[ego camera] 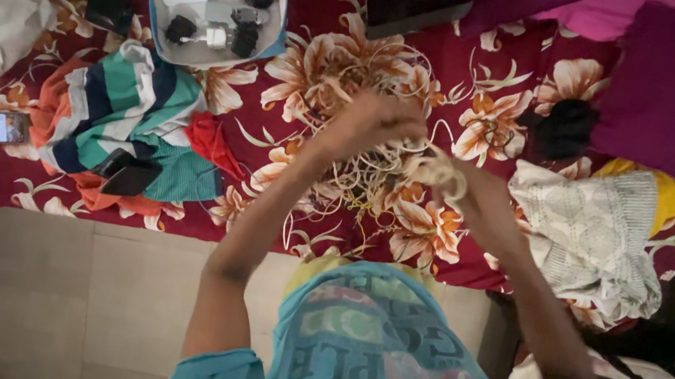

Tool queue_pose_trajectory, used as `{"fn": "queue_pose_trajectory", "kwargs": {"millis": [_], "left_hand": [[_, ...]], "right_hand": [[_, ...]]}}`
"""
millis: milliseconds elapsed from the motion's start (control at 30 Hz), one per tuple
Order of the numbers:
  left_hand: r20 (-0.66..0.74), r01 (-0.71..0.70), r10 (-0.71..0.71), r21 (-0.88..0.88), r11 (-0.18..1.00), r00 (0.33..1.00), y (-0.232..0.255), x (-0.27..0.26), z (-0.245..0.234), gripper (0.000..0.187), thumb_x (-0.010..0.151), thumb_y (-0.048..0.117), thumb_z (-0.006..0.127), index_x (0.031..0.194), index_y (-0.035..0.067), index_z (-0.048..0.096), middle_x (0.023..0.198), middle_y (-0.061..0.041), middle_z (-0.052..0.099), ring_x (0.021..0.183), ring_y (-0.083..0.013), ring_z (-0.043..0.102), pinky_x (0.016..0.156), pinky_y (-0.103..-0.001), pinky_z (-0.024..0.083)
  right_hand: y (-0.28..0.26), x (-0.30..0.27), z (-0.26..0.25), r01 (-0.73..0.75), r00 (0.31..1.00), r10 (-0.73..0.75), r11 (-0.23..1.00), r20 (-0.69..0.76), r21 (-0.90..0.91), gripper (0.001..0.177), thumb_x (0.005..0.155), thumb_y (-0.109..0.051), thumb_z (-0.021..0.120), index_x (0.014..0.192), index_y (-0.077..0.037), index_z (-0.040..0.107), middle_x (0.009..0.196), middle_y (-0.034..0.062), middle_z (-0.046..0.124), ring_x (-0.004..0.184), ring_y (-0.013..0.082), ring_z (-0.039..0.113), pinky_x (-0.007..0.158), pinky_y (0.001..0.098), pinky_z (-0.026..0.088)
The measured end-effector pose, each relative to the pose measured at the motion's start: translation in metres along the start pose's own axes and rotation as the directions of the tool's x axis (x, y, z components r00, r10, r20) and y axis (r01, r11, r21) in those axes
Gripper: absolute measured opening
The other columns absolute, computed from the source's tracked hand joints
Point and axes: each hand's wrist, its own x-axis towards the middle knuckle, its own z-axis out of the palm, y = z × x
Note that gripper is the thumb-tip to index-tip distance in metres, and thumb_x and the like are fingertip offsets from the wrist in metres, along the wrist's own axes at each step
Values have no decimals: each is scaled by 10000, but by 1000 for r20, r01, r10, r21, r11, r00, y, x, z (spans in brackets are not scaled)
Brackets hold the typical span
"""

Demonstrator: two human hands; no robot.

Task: The person sorts and untangles a pile of tangled cables and small electronic accessories on a floral bedspread. They repeatedly pick up, separate, and place down various cables, adapters, and a red cloth, moving items around the bed surface.

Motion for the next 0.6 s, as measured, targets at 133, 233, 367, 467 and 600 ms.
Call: {"fn": "queue_pose_trajectory", "kwargs": {"millis": [133, 233, 367, 467, 600], "left_hand": [[-115, -220, 227, 70, 973, 967, -7, -12, 34, 220, 947, 147, 755, 1155, 90, 713, 1159, -45, 700, 1074, -185, 690, 875, -374, 618], [-194, -175, 220, 223, 959, 956, -11, -9, 33, 389, 864, 115, 794, 1234, 121, 671, 1393, -91, 608, 1292, -275, 596, 1041, -448, 512], [-357, -80, 161, 231, 970, 920, -9, -5, 27, 750, 785, 180, 873, 1439, 107, 513, 1510, -134, 497, 1449, -349, 434, 1248, -566, 296], [-425, 62, -120, -148, 987, 897, -17, -4, 32, 1048, 668, 225, 893, 1503, 126, 269, 1533, -134, 421, 1435, -343, 401, 1216, -568, 233], [-396, 93, 81, 400, 912, 915, -68, -8, 61, 758, 737, 295, 958, 1384, 135, 598, 1317, -172, 658, 1287, -435, 501, 1108, -601, 353]], "right_hand": [[-21, 32, -25, 273, 883, 101, 682, -458, 678, 325, 1055, -163, 435, 1276, -45, 642, 1156, 125, 648, 992, 215, 664, 885, 376, 584], [-62, 44, -44, 197, 823, 155, 825, -547, 530, 208, 981, -42, 643, 1178, 11, 599, 1177, 148, 597, 1101, 265, 645, 973, 416, 552], [-79, 40, -61, 369, 902, 100, 330, -421, 869, 133, 1002, -168, 650, 1050, -45, 668, 1024, 83, 716, 976, 200, 733, 1110, 442, 584], [-53, 28, -61, 470, 883, -106, 193, -458, 861, 131, 1045, -169, 653, 1111, -63, 690, 1006, 84, 720, 902, 184, 729, 1047, 422, 614], [20, -9, -85, 493, 867, 65, -253, -493, 833, 186, 1132, -134, 542, 980, -60, 621, 919, 82, 700, 799, 122, 688, 890, 260, 632]]}}
